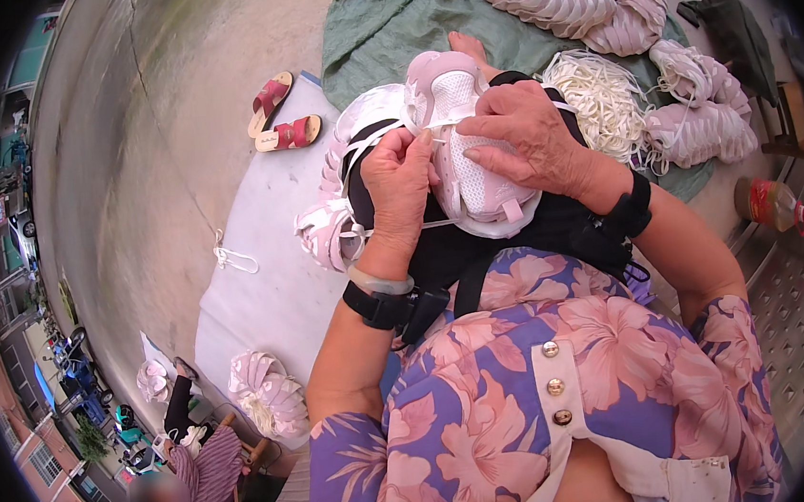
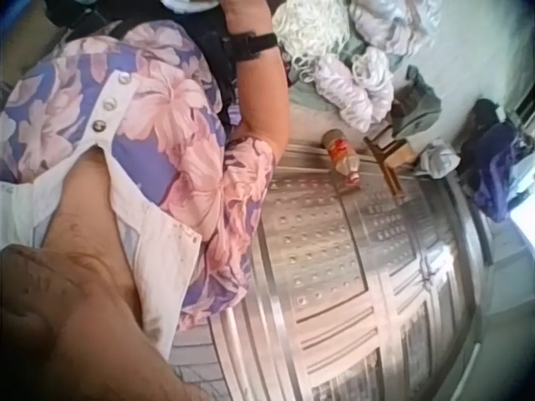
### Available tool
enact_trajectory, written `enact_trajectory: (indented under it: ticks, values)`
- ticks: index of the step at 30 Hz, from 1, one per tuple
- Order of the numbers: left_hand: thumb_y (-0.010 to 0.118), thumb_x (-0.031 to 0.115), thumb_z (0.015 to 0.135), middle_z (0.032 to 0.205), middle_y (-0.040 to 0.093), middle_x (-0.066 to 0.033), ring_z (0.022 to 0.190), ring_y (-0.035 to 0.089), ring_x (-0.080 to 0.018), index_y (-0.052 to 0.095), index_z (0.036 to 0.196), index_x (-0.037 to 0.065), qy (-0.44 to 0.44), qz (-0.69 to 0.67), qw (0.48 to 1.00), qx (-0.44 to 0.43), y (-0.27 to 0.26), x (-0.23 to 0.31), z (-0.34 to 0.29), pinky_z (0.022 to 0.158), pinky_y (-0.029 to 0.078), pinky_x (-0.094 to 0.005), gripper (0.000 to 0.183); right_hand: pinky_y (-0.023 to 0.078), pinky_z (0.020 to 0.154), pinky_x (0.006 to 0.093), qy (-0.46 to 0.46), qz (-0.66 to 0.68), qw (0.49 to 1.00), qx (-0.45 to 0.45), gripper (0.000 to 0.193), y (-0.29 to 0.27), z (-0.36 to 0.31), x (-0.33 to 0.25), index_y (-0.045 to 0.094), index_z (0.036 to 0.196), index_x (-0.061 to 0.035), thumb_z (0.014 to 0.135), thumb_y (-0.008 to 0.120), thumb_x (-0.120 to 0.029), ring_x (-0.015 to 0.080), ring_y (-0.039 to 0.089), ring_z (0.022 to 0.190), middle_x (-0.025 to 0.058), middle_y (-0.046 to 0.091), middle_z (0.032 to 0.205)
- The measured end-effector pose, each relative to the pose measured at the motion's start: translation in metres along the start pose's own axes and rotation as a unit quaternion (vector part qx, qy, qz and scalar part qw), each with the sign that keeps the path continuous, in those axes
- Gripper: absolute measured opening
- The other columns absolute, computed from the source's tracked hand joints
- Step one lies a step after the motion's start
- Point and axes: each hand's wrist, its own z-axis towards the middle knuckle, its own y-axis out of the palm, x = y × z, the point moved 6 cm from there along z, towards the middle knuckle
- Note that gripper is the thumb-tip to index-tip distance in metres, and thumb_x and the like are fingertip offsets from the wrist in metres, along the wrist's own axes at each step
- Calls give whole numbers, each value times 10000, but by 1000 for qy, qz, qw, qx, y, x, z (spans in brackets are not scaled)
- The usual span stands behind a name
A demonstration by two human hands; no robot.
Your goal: The recorder is lacing a pink and white shoe by hand.
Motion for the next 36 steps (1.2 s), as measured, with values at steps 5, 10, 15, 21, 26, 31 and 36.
enact_trajectory:
  ticks: [5,10,15,21,26,31,36]
  values:
    - [570,138,889,625,513,41,481,418,-15,562,775,33,70,-10,997,25,-1,-8,10,416,313,-160,155,337,811,389,-51,-88,991,-82,381,15,3,-13,610,1024,-96,689,637,-274,223,513,817,57,513,863]
    - [563,136,894,625,496,49,503,403,-7,558,773,32,113,87,988,56,-1,-11,17,423,328,-172,160,335,810,374,-29,-89,993,-77,409,17,2,-9,600,1053,-82,690,634,-267,226,514,809,64,515,846]
    - [574,135,883,586,463,46,507,411,-21,549,741,22,135,150,977,63,2,-1,17,428,346,-207,183,343,794,379,-28,-70,995,-63,428,16,0,-7,596,1074,-71,695,628,-267,230,516,812,76,522,853]
    - [610,118,819,558,513,-62,500,489,-117,527,721,8,353,369,858,50,19,31,15,483,408,-318,169,349,771,368,-25,-68,996,-48,440,18,-2,-8,594,1078,-65,692,630,-273,238,507,813,80,516,856]
    - [607,41,753,653,558,-133,592,577,-314,517,786,14,245,293,923,43,15,22,19,572,469,-374,100,360,740,360,-28,-66,997,-24,419,18,-5,-4,599,1058,-82,682,631,-264,236,507,800,72,509,848]
    - [675,129,772,749,617,-88,532,547,-155,587,916,7,280,318,903,77,9,20,13,527,455,-281,208,391,713,367,-29,-52,998,-6,415,19,-7,-4,598,1056,-89,676,629,-252,249,505,782,75,503,832]
    - [704,174,752,849,620,-110,598,566,-173,578,1038,-3,365,390,845,13,13,30,-1,567,466,-278,359,422,710,368,-44,-31,998,20,405,19,-9,-3,588,1032,-47,670,630,-222,265,512,774,91,508,836]
